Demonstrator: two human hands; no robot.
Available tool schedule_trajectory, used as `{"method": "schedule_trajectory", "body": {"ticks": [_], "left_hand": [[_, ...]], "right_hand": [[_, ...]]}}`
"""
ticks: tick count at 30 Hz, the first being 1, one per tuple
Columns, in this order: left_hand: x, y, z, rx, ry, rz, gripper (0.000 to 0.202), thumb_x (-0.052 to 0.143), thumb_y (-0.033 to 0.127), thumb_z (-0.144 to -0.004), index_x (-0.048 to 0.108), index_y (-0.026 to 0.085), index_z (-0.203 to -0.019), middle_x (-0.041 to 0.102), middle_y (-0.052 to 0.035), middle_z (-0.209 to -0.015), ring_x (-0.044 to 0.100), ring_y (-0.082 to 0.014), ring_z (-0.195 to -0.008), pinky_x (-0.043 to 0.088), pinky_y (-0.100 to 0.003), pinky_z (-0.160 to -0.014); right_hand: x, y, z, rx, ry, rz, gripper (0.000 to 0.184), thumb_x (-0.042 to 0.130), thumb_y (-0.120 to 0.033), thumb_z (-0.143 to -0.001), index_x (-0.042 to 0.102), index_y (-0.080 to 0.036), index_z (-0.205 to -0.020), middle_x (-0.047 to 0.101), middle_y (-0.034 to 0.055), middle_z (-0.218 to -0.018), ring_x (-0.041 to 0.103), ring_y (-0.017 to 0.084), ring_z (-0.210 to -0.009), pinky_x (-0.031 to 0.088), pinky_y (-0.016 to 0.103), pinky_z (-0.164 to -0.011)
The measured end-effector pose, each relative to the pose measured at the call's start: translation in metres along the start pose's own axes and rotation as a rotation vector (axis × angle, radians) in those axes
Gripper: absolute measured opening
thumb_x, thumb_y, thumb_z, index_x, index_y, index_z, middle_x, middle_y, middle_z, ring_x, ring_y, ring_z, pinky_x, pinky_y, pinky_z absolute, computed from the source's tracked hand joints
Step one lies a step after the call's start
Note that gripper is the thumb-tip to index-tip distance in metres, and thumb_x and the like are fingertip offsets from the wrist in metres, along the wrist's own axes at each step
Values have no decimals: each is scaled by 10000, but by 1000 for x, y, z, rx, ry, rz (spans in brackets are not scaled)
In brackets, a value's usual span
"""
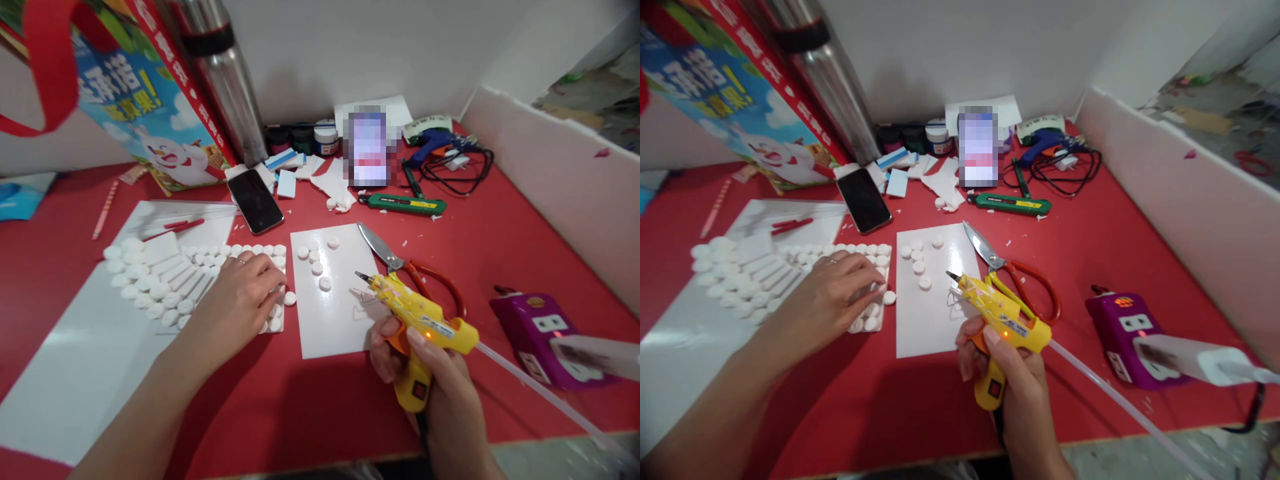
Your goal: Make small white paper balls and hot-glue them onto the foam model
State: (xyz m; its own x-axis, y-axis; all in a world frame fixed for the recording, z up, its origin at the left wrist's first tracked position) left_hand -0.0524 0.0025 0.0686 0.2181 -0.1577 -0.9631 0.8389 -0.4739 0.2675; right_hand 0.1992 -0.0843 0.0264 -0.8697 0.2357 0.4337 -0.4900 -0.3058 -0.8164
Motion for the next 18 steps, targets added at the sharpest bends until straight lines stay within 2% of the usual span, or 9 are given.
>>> {"method": "schedule_trajectory", "body": {"ticks": [6,11,14,18], "left_hand": [[-2,-2,2,-7,7,20,155,497,174,-1021,647,184,-983,618,-66,-997,548,-250,-971,428,-436,-875],[-8,-1,15,0,100,-22,119,524,139,-992,626,172,-1044,629,-85,-1049,561,-271,-1007,436,-444,-874],[-7,5,22,-9,145,-40,116,538,117,-971,622,166,-1035,624,-85,-1022,562,-271,-990,441,-449,-878],[-1,17,23,-30,168,-22,64,600,192,-961,641,157,-997,615,-90,-997,561,-273,-969,454,-440,-846]], "right_hand": [[-2,1,-1,-8,-8,-6,218,614,-375,-926,699,-175,-908,655,67,-814,532,143,-554,386,304,-540],[-1,1,-1,-12,-20,15,217,613,-363,-929,706,-171,-895,669,71,-829,535,136,-554,381,300,-542],[-1,1,-1,-21,-17,27,218,618,-369,-929,711,-174,-897,674,64,-827,535,127,-554,374,293,-545],[-2,3,-1,-24,-12,13,225,621,-379,-931,718,-177,-921,663,50,-789,543,125,-558,368,284,-546]]}}
Point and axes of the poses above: each hand's wrist, its own z-axis away from the middle knuckle, its own x-axis out of the palm, y = z × x, the point moved 1 cm from there along -z, towards the middle knuckle
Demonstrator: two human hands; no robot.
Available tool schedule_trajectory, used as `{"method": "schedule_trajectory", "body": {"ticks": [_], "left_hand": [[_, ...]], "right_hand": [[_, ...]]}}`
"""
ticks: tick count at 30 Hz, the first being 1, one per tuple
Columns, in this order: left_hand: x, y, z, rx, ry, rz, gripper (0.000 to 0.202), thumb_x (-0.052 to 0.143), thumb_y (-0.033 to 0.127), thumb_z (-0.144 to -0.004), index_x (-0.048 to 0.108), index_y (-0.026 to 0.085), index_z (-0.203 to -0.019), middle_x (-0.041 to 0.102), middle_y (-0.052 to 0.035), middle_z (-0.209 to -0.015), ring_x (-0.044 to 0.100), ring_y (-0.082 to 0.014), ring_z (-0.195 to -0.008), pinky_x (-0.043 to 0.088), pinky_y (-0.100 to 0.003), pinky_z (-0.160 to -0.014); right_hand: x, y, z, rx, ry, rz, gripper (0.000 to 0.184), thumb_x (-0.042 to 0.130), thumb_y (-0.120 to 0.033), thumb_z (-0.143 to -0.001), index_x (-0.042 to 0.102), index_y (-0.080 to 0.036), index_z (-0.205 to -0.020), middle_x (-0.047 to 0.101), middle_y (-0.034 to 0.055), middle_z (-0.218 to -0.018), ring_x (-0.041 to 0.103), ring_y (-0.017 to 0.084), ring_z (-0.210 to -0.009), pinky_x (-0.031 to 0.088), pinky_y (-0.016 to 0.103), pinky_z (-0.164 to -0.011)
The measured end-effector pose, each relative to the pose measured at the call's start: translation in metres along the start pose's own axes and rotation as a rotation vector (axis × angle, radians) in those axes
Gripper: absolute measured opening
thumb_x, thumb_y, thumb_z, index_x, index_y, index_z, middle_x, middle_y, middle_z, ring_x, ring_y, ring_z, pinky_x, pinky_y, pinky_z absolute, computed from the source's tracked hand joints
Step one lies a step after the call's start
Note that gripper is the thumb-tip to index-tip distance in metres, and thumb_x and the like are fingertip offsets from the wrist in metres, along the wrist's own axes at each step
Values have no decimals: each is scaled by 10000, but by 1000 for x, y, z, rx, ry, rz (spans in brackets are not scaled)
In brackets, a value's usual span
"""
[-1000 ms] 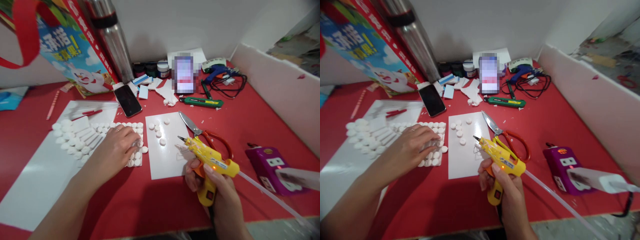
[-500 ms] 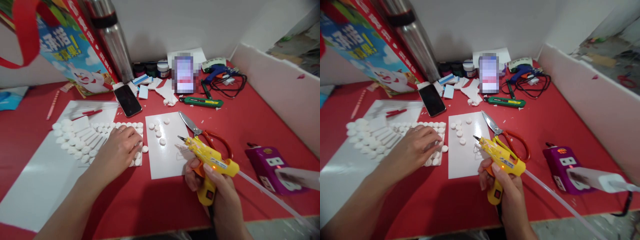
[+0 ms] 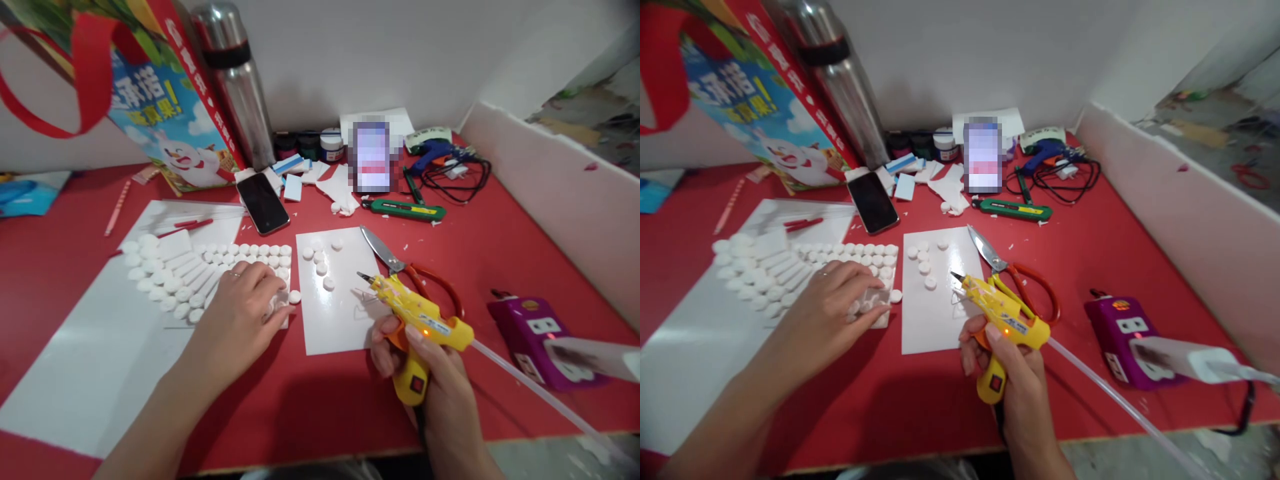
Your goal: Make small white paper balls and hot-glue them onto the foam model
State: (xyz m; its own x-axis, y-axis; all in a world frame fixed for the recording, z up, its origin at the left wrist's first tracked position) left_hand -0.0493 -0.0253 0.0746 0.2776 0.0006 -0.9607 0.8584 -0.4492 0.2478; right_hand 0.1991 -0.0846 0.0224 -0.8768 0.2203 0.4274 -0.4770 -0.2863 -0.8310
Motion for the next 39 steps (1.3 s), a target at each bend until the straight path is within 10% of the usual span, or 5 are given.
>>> {"method": "schedule_trajectory", "body": {"ticks": [15,29,39], "left_hand": [[18,13,-11,31,-37,-156,167,510,78,-920,641,148,-847,576,-115,-930,490,-277,-895,464,-445,-774],[40,60,7,67,50,164,112,541,108,-944,602,160,-1022,589,-101,-1028,558,-261,-970,526,-454,-884],[31,33,66,-169,479,-130,513,727,184,-883,492,235,-1336,567,-171,-1270,540,-368,-1229,448,-602,-1042]], "right_hand": [[1,1,-1,-24,6,-5,228,653,-382,-906,727,-168,-883,670,46,-807,547,119,-543,381,276,-536],[2,0,-1,-15,22,-22,237,678,-399,-896,721,-166,-897,681,50,-795,555,118,-554,420,265,-555],[2,-1,-1,-39,18,-10,216,662,-374,-903,737,-173,-883,678,48,-807,552,110,-544,398,256,-528]]}}
Point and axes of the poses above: each hand's wrist, its own z-axis away from the middle knuckle, its own x-axis out of the palm, y = z × x, the point moved 1 cm from there along -z, towards the middle knuckle
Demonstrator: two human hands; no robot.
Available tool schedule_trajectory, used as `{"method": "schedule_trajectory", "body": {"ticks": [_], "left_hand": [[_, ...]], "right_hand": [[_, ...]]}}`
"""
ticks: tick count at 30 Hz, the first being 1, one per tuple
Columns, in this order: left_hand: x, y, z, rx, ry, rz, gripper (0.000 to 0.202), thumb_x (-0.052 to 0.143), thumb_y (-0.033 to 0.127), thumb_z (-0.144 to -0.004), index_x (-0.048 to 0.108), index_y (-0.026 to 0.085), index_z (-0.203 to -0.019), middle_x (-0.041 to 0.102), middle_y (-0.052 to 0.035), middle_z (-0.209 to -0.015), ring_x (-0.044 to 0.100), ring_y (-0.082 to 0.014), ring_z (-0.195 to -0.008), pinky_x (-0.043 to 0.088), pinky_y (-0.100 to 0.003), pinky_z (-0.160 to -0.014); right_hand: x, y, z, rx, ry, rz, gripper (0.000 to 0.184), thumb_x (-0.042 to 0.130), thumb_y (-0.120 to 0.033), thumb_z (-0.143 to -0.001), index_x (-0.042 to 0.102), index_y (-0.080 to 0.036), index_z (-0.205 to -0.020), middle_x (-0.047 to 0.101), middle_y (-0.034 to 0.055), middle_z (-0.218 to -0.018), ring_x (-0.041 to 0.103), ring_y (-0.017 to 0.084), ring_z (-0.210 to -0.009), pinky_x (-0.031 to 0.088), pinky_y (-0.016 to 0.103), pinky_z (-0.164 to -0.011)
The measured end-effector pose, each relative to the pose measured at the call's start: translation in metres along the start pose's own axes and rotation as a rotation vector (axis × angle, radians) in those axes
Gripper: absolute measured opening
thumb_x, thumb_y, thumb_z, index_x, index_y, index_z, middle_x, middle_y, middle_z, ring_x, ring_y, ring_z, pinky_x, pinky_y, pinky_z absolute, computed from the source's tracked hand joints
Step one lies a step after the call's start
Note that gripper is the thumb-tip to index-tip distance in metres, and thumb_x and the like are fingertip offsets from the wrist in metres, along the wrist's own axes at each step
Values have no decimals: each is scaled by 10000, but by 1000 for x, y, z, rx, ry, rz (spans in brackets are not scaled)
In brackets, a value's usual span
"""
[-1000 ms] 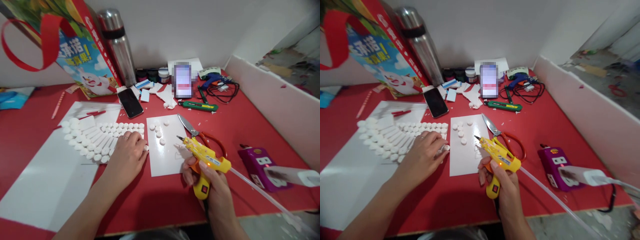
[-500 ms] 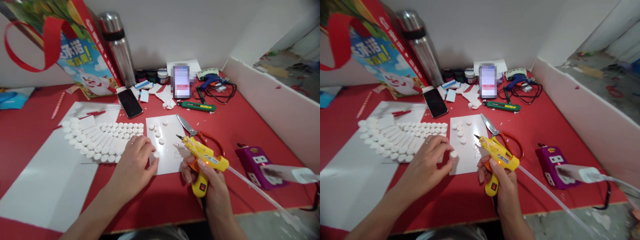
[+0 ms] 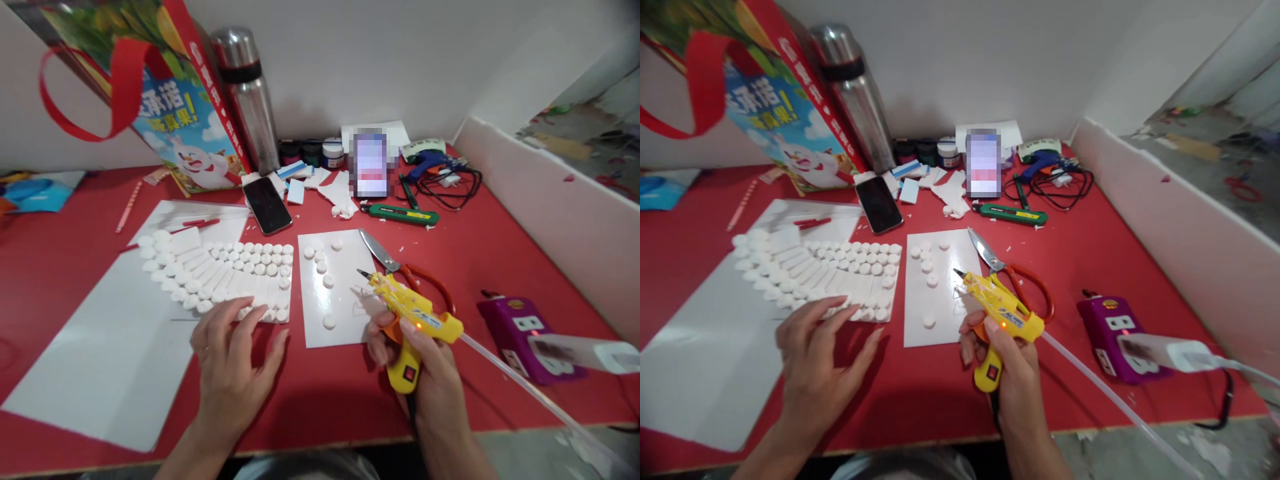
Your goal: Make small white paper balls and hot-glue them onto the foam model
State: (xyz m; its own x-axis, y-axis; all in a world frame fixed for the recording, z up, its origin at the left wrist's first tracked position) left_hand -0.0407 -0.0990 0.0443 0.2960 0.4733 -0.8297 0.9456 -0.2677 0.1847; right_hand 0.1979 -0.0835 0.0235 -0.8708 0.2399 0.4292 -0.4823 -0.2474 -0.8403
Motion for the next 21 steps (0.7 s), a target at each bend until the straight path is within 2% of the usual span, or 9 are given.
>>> {"method": "schedule_trajectory", "body": {"ticks": [3,6,9,13,21], "left_hand": [[6,-4,-4,55,-99,-44,493,715,240,-898,501,195,-1339,607,-189,-1312,484,-409,-1344,323,-674,-1150],[14,-4,-11,78,-181,-49,329,646,255,-937,559,197,-1248,665,-160,-1245,522,-390,-1324,228,-692,-1195],[17,-6,-15,75,-210,-41,212,603,229,-943,586,197,-1151,681,-148,-1179,566,-358,-1249,249,-681,-1187],[11,-10,-15,107,-259,7,160,572,193,-923,578,193,-1084,670,-140,-1153,581,-329,-1191,262,-662,-1193],[-10,-23,-1,213,-343,90,267,543,140,-896,571,186,-1157,653,-136,-1185,588,-308,-1204,220,-648,-1244]], "right_hand": [[-1,2,-1,-3,2,-3,218,663,-373,-910,740,-171,-880,684,53,-827,558,108,-553,399,251,-526],[0,2,-2,0,-1,-6,227,678,-383,-900,739,-166,-879,684,58,-828,567,118,-565,418,258,-531],[1,2,-3,-8,-3,-4,239,698,-396,-883,739,-161,-871,686,59,-800,569,123,-560,435,263,-537],[3,1,-3,-27,-13,6,235,716,-396,-871,735,-162,-868,684,50,-782,570,124,-553,442,262,-535],[6,1,-6,-91,-25,21,242,738,-394,-851,744,-154,-820,689,45,-764,573,118,-529,444,255,-503]]}}
Point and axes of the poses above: each hand's wrist, its own z-axis away from the middle knuckle, its own x-axis out of the palm, y = z × x, the point moved 1 cm from there along -z, towards the middle knuckle
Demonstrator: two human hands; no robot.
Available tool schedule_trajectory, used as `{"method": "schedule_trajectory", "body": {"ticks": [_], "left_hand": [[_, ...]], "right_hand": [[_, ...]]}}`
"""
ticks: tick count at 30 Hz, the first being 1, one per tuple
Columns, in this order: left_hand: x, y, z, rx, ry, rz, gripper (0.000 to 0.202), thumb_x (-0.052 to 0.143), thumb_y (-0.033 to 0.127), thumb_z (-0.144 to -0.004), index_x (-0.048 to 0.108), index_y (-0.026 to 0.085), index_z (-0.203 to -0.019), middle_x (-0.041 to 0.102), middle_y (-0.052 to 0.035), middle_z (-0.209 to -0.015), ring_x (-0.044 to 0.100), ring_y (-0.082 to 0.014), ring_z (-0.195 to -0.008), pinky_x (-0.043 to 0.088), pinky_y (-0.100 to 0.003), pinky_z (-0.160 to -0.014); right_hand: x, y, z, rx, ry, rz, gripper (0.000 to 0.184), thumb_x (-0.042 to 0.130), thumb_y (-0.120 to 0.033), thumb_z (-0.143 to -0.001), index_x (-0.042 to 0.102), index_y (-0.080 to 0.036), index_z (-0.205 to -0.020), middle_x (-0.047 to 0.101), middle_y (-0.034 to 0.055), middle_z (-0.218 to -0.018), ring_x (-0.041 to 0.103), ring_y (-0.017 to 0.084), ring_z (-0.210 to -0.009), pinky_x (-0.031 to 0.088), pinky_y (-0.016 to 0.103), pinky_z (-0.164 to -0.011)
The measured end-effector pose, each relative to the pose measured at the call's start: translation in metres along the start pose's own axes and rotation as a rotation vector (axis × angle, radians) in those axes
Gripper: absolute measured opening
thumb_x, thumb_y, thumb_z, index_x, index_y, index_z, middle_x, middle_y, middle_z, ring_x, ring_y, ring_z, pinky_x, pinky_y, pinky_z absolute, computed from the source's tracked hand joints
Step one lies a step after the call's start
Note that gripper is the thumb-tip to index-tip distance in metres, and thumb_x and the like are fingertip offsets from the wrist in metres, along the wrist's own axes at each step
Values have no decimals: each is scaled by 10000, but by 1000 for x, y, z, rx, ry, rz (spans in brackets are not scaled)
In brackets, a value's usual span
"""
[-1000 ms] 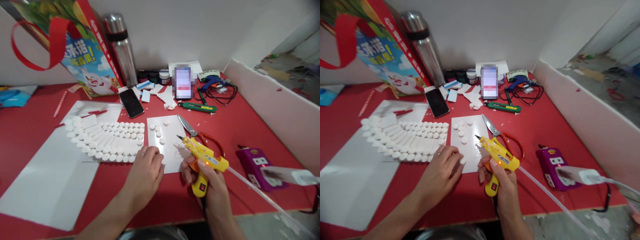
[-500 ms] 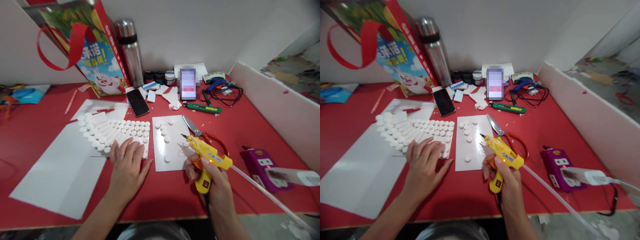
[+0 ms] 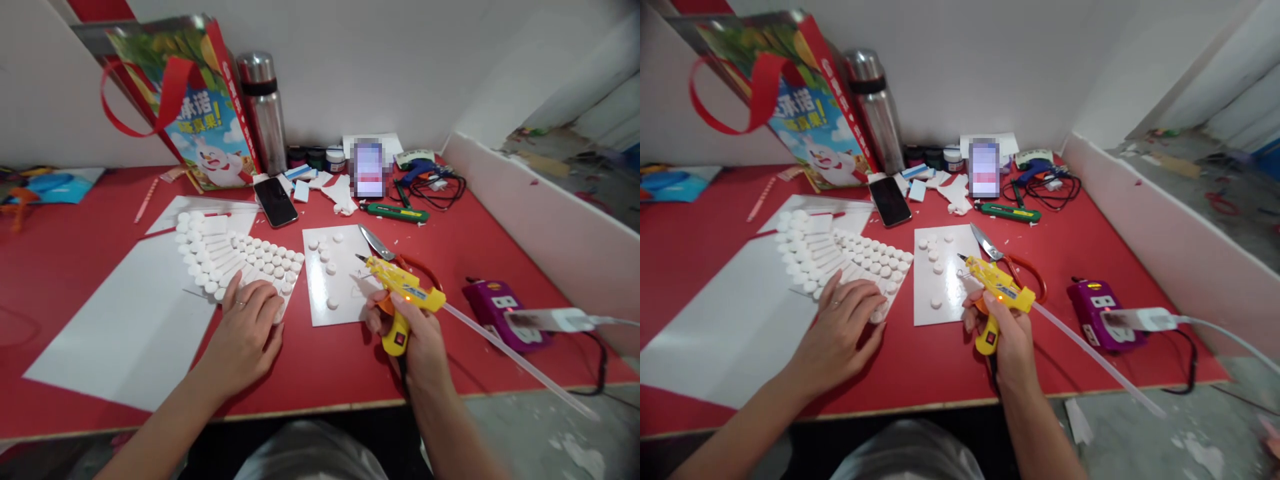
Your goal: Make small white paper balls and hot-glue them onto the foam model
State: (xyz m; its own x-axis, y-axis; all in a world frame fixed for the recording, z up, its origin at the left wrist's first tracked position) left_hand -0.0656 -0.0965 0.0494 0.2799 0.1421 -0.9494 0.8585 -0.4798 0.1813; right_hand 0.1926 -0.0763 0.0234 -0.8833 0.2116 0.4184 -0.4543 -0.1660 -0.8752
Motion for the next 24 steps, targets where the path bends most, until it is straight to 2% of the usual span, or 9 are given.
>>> {"method": "schedule_trajectory", "body": {"ticks": [4,10,15,20,24], "left_hand": [[-3,-4,8,39,-11,-12,277,549,131,-886,566,162,-1161,637,-157,-1205,588,-304,-1200,212,-645,-1257],[-4,-15,14,65,-15,-4,254,553,128,-855,580,152,-1106,638,-149,-1139,594,-303,-1168,183,-659,-1261],[-14,-29,29,127,-83,-7,355,537,61,-802,594,157,-1139,649,-136,-1137,566,-316,-1231,155,-671,-1269],[-23,-38,44,166,-138,50,484,485,-22,-768,602,160,-1201,650,-140,-1207,575,-291,-1253,189,-642,-1281],[-22,-45,53,274,-133,146,470,471,-73,-775,596,142,-1174,643,-157,-1229,561,-272,-1288,241,-623,-1280]], "right_hand": [[1,-2,-1,-23,16,21,255,753,-408,-822,735,-154,-809,701,50,-769,568,123,-504,406,245,-440],[1,-1,1,-62,0,36,224,737,-371,-846,742,-148,-827,709,54,-768,584,124,-526,462,257,-510],[-1,1,0,-73,-6,27,216,731,-354,-854,752,-140,-834,710,59,-776,587,119,-526,453,251,-506],[2,-1,1,-76,-6,20,194,729,-339,-848,743,-148,-814,706,56,-765,579,121,-528,455,258,-506],[4,-2,2,-86,-6,27,208,743,-354,-831,746,-148,-796,692,52,-740,573,125,-524,464,266,-510]]}}
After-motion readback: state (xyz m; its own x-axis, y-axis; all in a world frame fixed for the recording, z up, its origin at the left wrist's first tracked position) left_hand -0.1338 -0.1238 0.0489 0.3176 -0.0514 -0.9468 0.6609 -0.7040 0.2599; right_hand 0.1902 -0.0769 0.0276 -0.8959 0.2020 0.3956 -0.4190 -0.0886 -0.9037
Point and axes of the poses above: each hand's wrist, its own z-axis away from the middle knuckle, its own x-axis out of the palm, y = z × x, the point moved 1 cm from there along -z, towards the middle knuckle
